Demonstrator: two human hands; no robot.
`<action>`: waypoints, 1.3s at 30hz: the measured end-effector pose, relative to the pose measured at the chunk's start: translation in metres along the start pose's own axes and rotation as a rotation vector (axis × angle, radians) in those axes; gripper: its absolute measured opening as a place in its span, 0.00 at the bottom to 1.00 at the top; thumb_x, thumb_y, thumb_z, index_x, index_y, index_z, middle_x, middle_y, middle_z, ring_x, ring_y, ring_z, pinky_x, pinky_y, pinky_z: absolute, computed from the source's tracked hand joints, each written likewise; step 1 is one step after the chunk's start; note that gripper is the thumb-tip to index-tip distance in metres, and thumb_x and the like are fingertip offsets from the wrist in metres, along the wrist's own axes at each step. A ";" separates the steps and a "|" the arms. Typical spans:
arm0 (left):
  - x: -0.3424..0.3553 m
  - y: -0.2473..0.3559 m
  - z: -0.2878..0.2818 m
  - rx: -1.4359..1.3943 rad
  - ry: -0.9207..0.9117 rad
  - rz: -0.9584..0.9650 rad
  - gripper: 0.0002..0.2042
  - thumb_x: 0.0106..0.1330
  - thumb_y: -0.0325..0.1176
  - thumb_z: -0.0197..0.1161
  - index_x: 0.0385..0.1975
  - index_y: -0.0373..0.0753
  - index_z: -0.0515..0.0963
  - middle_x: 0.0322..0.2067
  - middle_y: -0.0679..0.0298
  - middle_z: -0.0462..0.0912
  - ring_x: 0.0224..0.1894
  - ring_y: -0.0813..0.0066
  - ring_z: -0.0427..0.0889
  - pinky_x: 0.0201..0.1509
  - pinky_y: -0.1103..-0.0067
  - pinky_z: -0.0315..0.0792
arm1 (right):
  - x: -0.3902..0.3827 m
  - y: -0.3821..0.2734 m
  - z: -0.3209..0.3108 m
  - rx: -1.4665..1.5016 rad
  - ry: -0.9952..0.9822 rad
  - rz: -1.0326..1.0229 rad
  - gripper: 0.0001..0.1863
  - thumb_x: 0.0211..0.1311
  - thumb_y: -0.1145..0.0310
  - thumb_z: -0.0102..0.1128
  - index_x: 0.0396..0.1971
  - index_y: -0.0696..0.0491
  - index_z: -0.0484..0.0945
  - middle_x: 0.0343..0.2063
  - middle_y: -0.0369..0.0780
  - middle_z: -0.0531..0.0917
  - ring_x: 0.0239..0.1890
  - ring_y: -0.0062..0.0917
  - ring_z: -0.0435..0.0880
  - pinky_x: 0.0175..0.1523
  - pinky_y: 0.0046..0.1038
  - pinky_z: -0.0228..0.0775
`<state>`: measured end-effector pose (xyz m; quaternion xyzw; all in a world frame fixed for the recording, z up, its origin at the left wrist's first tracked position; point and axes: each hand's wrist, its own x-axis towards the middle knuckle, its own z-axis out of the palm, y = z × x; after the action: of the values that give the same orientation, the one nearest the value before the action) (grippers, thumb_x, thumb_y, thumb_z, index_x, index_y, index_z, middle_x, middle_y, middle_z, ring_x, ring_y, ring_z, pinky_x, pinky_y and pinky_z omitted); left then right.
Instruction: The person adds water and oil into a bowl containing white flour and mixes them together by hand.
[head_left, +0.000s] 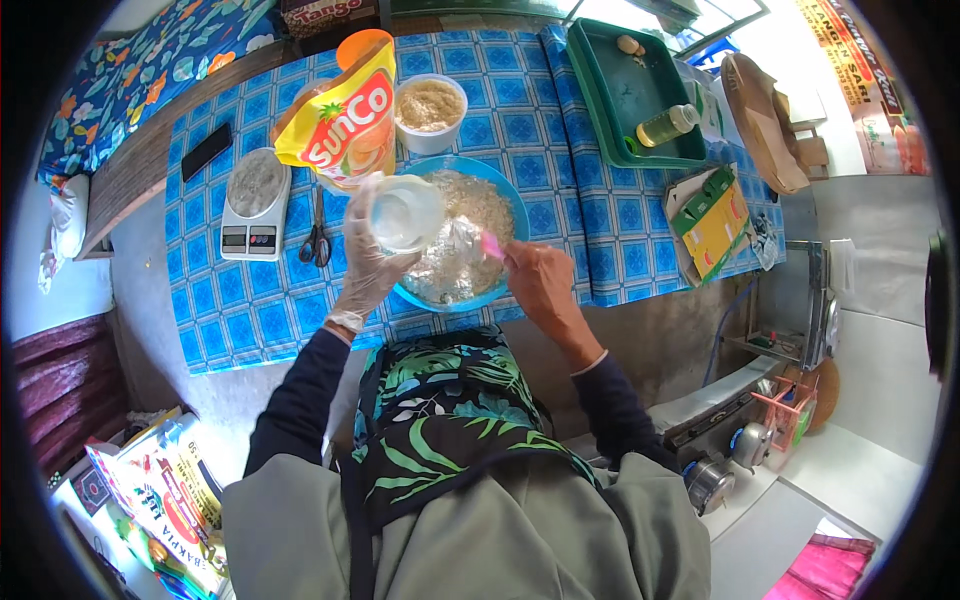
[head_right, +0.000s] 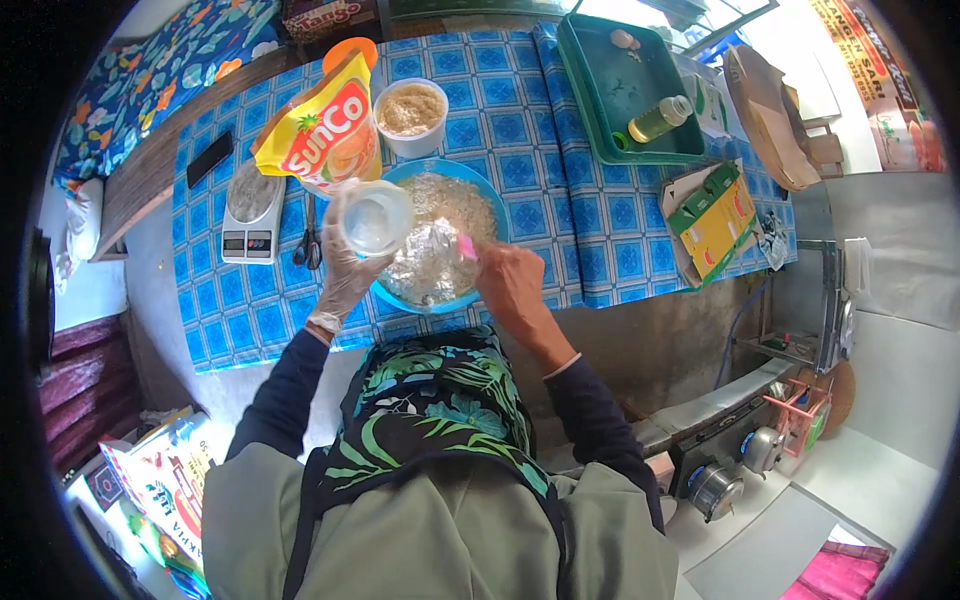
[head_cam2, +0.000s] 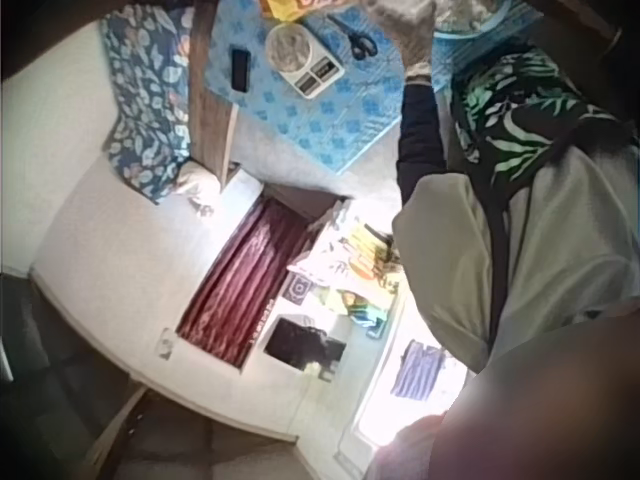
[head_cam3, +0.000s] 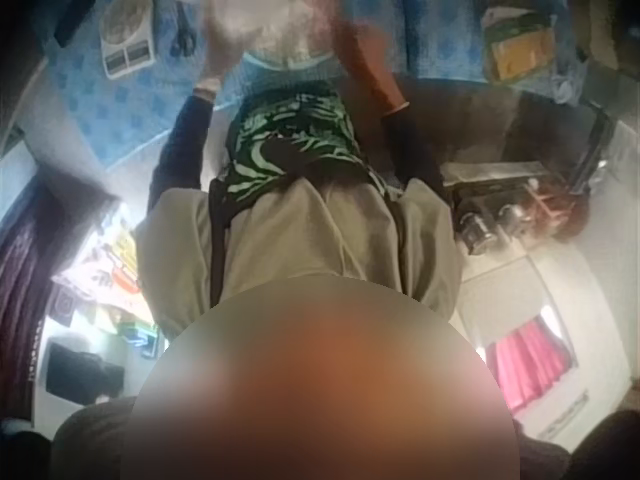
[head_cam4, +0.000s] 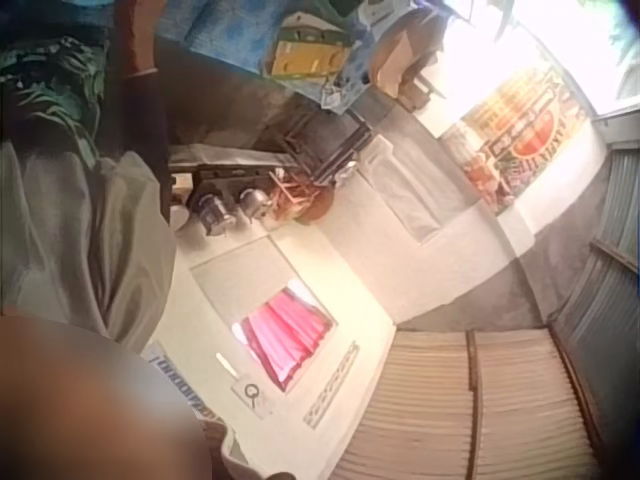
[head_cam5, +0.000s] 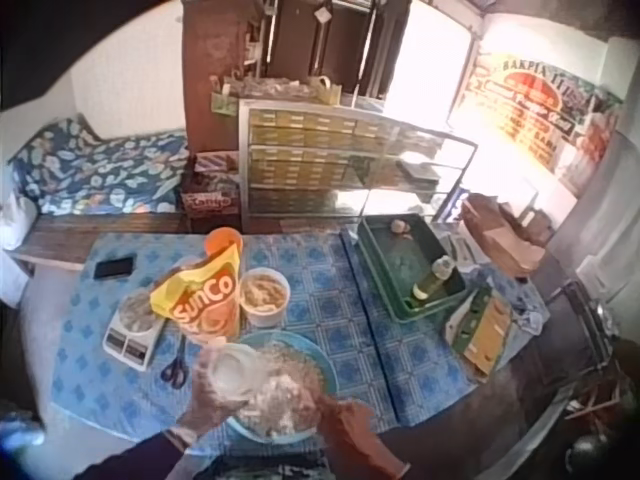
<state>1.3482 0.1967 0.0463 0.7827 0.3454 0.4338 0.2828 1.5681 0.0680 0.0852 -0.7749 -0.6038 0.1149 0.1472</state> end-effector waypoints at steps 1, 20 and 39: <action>-0.008 -0.008 -0.001 -0.131 0.016 -0.140 0.47 0.48 0.33 0.79 0.68 0.37 0.56 0.62 0.56 0.67 0.62 0.67 0.70 0.65 0.70 0.68 | 0.007 -0.002 -0.001 -0.010 0.076 -0.105 0.03 0.54 0.70 0.61 0.28 0.49 0.81 0.23 0.44 0.82 0.28 0.42 0.83 0.32 0.42 0.72; -0.034 -0.050 0.029 -0.312 0.660 -0.393 0.52 0.51 0.26 0.77 0.72 0.39 0.45 0.63 0.57 0.62 0.63 0.69 0.68 0.66 0.71 0.69 | 0.042 -0.004 0.046 0.167 -0.386 -0.051 0.07 0.52 0.63 0.63 0.24 0.48 0.86 0.26 0.46 0.85 0.32 0.44 0.85 0.37 0.43 0.76; -0.035 -0.039 0.074 -0.148 0.625 -0.227 0.47 0.51 0.39 0.78 0.69 0.36 0.57 0.64 0.53 0.63 0.66 0.61 0.66 0.67 0.70 0.64 | 0.052 0.007 -0.036 -0.350 -0.270 -0.444 0.04 0.52 0.72 0.58 0.24 0.54 0.81 0.22 0.45 0.83 0.24 0.40 0.84 0.29 0.41 0.74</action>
<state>1.3878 0.1820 -0.0341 0.5458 0.4678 0.6423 0.2659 1.6003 0.1138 0.1162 -0.6153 -0.7831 0.0761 -0.0487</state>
